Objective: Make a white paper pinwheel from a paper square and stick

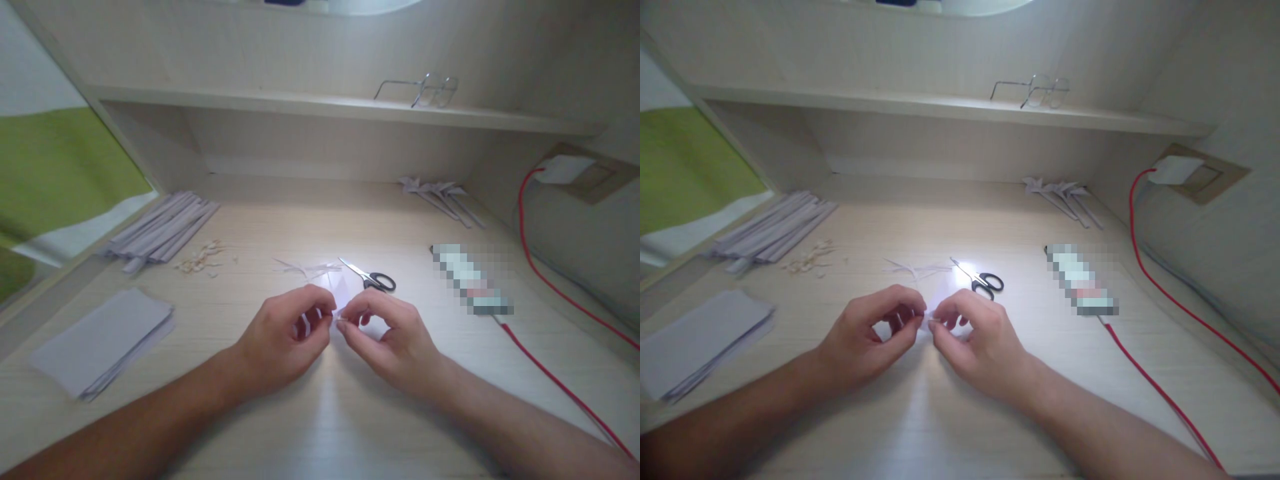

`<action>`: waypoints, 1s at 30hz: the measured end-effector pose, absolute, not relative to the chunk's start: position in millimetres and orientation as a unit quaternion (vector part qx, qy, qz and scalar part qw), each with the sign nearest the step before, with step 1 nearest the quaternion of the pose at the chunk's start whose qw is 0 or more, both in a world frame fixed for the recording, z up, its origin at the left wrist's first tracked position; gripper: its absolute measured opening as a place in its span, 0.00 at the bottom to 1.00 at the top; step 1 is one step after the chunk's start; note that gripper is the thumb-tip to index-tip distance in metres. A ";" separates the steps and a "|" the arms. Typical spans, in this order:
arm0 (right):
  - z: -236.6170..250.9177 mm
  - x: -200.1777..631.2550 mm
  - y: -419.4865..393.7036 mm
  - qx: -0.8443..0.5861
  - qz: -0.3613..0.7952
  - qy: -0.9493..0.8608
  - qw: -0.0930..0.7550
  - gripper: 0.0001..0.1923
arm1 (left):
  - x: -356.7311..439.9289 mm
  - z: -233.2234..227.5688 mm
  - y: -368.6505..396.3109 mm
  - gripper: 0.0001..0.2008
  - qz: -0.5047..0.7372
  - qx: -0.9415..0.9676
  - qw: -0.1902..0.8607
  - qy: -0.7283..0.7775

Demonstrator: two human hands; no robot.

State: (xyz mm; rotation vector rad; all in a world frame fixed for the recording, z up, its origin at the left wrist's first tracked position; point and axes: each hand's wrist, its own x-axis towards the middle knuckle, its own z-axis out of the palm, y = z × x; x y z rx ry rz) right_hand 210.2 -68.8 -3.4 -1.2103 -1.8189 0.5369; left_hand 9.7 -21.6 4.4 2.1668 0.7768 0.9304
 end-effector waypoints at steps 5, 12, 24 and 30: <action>-2.4 209.7 -68.7 -0.491 0.203 -0.729 0.432 0.04 | 9.3 3.3 -20.7 0.07 0.359 0.828 0.316 0.292; -1.0 210.8 -69.1 -0.488 0.209 -0.736 0.421 0.02 | 9.2 4.2 -20.2 0.07 0.357 0.831 0.313 0.289; -2.4 211.1 -70.3 -0.474 0.228 -0.746 0.410 0.02 | 8.1 0.6 -21.1 0.09 0.341 0.833 0.341 0.272; -2.5 210.0 -69.8 -0.469 0.217 -0.754 0.406 0.03 | 9.3 0.8 -21.4 0.09 0.332 0.839 0.341 0.264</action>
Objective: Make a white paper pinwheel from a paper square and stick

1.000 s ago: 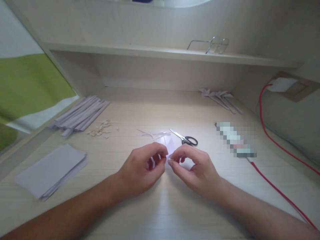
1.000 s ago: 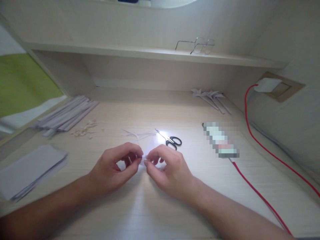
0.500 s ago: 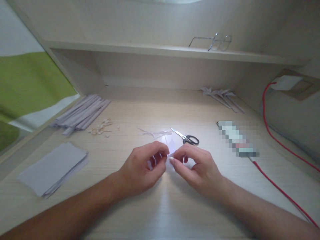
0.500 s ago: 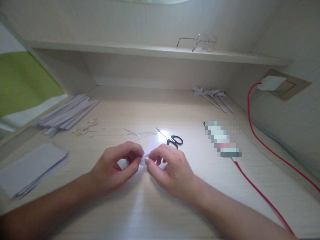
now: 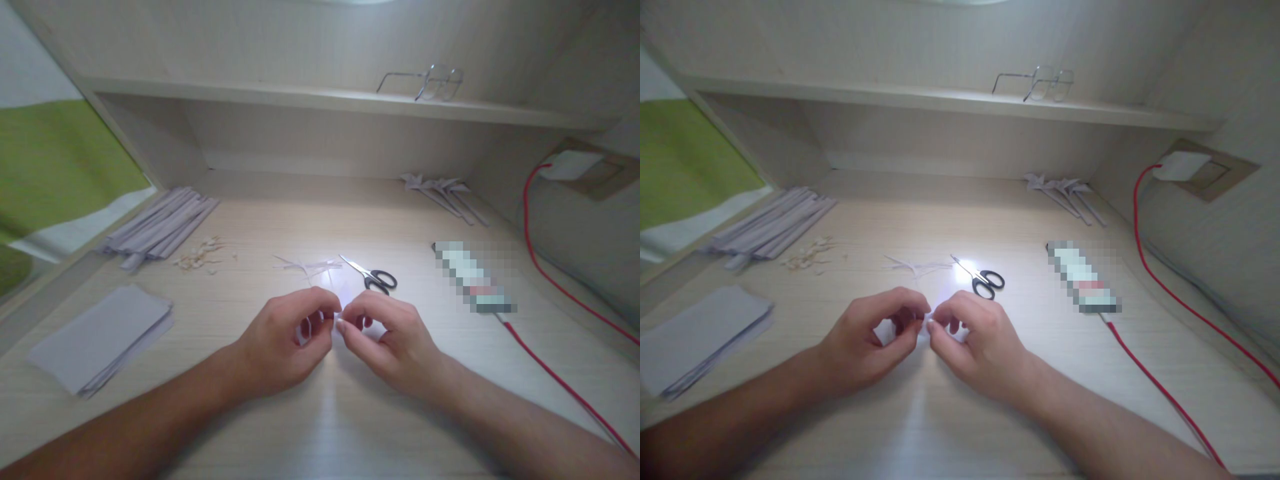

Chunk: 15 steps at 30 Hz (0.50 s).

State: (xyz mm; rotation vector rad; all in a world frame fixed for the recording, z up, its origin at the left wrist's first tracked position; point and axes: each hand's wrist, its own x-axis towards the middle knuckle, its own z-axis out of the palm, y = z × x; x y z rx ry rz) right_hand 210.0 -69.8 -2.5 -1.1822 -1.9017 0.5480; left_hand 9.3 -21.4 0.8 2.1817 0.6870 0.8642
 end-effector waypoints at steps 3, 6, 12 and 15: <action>-2.6 209.9 -70.1 -0.474 0.214 -0.756 0.398 0.03 | 9.6 0.8 -22.6 0.10 0.327 0.838 0.346 0.267; -3.1 209.8 -70.1 -0.482 0.217 -0.751 0.397 0.03 | 9.3 0.7 -23.0 0.10 0.321 0.839 0.348 0.269; -4.3 210.4 -68.5 -0.480 0.235 -0.745 0.399 0.02 | 8.2 3.8 -22.9 0.09 0.312 0.847 0.333 0.273; -4.2 210.8 -68.5 -0.472 0.243 -0.747 0.399 0.02 | 7.9 5.0 -22.9 0.11 0.303 0.854 0.331 0.264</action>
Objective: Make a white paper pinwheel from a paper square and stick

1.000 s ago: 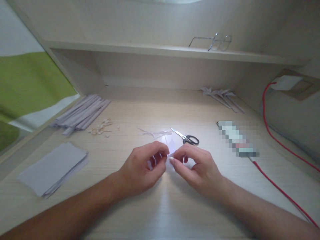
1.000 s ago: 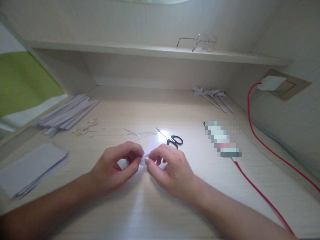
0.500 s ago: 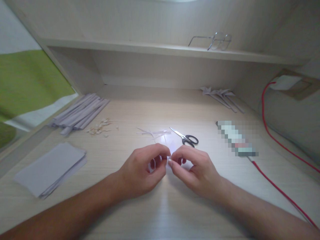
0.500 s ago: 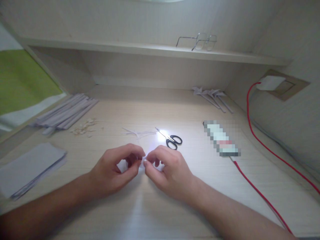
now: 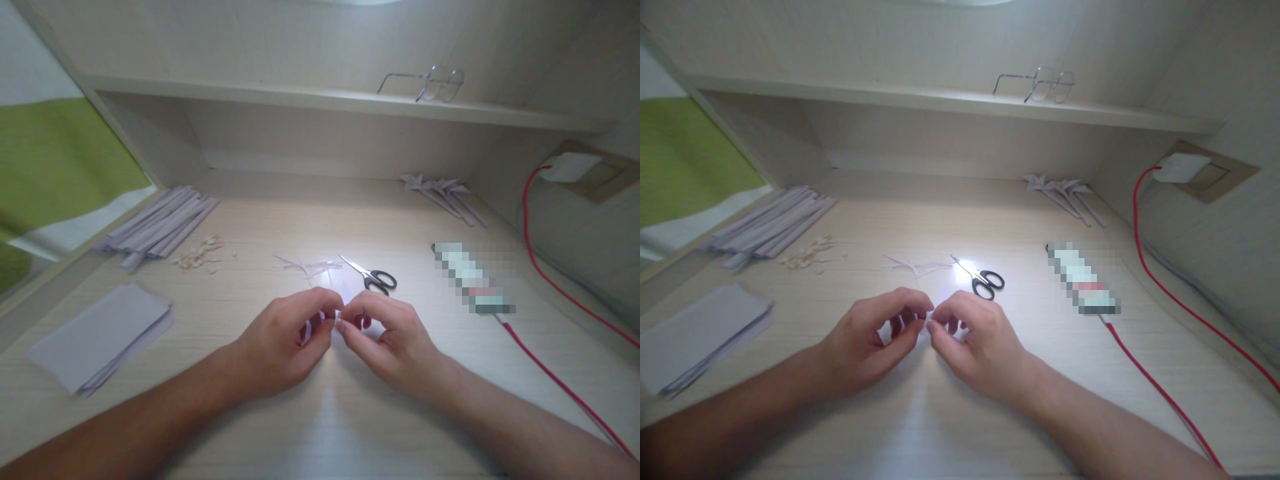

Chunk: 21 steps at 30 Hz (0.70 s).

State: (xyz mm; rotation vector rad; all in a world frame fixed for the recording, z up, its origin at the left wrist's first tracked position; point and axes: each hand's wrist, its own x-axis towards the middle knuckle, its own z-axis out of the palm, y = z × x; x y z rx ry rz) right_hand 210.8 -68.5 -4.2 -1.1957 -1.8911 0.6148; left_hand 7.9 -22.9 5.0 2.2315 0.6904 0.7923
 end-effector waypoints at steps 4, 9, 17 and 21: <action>-3.8 210.3 -69.6 -0.469 0.246 -0.748 0.401 0.03 | 7.4 4.2 -23.4 0.13 0.296 0.858 0.332 0.257; -4.7 209.7 -70.4 -0.471 0.246 -0.749 0.396 0.03 | 7.2 4.2 -24.0 0.14 0.287 0.864 0.326 0.255; -6.1 208.6 -69.1 -0.483 0.245 -0.741 0.397 0.03 | 8.8 3.5 -23.5 0.12 0.295 0.860 0.324 0.261; -5.0 208.7 -68.8 -0.483 0.253 -0.739 0.396 0.04 | 8.7 1.2 -23.8 0.14 0.294 0.855 0.340 0.258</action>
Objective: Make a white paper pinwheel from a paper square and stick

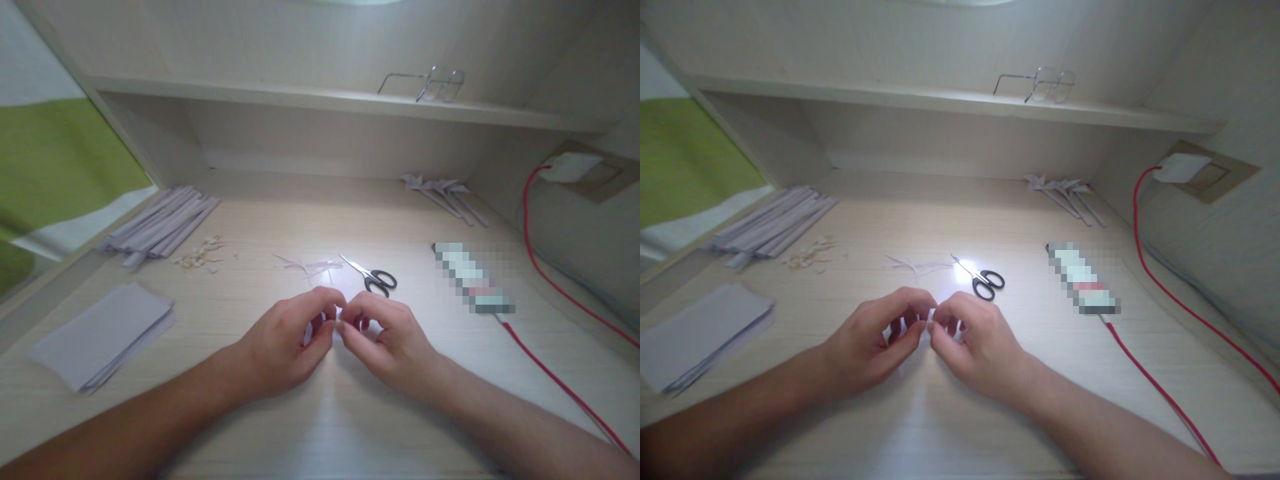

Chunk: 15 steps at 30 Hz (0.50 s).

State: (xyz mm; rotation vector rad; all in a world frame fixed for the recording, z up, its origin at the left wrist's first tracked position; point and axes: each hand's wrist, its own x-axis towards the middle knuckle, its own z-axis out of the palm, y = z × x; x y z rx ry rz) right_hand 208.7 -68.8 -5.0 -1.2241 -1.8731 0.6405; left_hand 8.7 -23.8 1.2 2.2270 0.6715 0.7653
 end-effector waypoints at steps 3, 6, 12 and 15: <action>-4.1 209.2 -68.8 -0.494 0.274 -0.727 0.390 0.03 | 8.1 0.4 -23.5 0.15 0.309 0.848 0.331 0.275; -3.9 209.5 -68.8 -0.503 0.289 -0.717 0.386 0.03 | 7.8 1.1 -23.3 0.13 0.321 0.843 0.324 0.285; -3.8 209.1 -68.8 -0.490 0.280 -0.725 0.395 0.04 | 9.3 4.2 -23.4 0.12 0.325 0.831 0.346 0.291; -4.3 208.7 -70.0 -0.481 0.270 -0.732 0.400 0.03 | 10.6 4.6 -22.9 0.14 0.327 0.820 0.365 0.296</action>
